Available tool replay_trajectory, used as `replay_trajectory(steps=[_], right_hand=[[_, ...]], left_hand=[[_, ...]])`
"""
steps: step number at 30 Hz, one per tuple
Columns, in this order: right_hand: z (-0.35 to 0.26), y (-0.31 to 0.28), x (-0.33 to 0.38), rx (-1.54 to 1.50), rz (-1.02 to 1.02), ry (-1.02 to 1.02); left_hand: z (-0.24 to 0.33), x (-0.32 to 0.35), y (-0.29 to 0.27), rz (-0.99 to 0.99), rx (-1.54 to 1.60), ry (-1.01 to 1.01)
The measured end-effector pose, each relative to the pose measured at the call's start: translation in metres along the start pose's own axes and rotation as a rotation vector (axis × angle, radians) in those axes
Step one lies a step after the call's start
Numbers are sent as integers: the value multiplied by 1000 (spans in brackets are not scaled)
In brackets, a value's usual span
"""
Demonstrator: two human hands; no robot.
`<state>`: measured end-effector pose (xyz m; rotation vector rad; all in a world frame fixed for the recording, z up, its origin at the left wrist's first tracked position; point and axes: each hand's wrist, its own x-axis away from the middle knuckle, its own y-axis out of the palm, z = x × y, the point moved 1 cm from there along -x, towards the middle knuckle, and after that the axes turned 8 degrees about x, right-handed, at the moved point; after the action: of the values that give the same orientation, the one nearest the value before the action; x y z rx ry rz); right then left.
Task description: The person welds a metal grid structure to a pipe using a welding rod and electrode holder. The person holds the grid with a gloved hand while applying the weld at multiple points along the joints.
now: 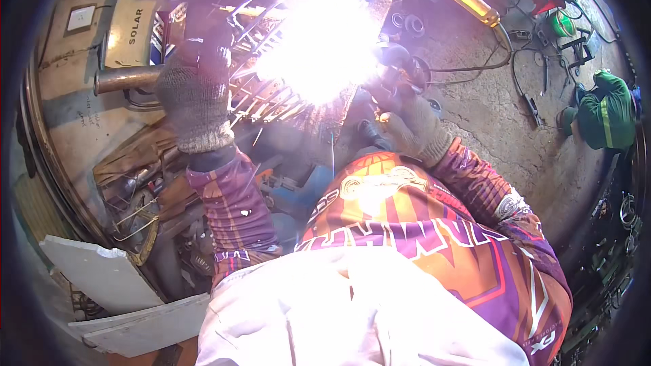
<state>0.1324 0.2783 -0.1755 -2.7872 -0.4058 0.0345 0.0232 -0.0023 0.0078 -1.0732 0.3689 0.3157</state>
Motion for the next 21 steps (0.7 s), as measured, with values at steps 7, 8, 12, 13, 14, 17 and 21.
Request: replay_trajectory(steps=[7, 8, 12, 13, 14, 17, 21], right_hand=[[12, 4, -3, 69, 63, -171], [12, 4, -3, 53, 57, -176], [10, 7, 4, 139, 118, -284], [12, 7, 5, 56, 115, -194], [12, 7, 5, -39, 111, -114], [14, 7, 4, -174, 65, -106], [11, 7, 6, -181, 28, 22]], left_hand=[[-35, 2, 5, 84, -138, 450], [-35, 6, 2, 85, -144, 448], [-42, -1, 3, -56, -754, 467], [-42, -2, 8, -74, -519, 460], [-34, -3, 6, -92, -286, 449], [-13, -5, 0, -159, -361, 437], [3, -8, 5, -114, 255, -77]])
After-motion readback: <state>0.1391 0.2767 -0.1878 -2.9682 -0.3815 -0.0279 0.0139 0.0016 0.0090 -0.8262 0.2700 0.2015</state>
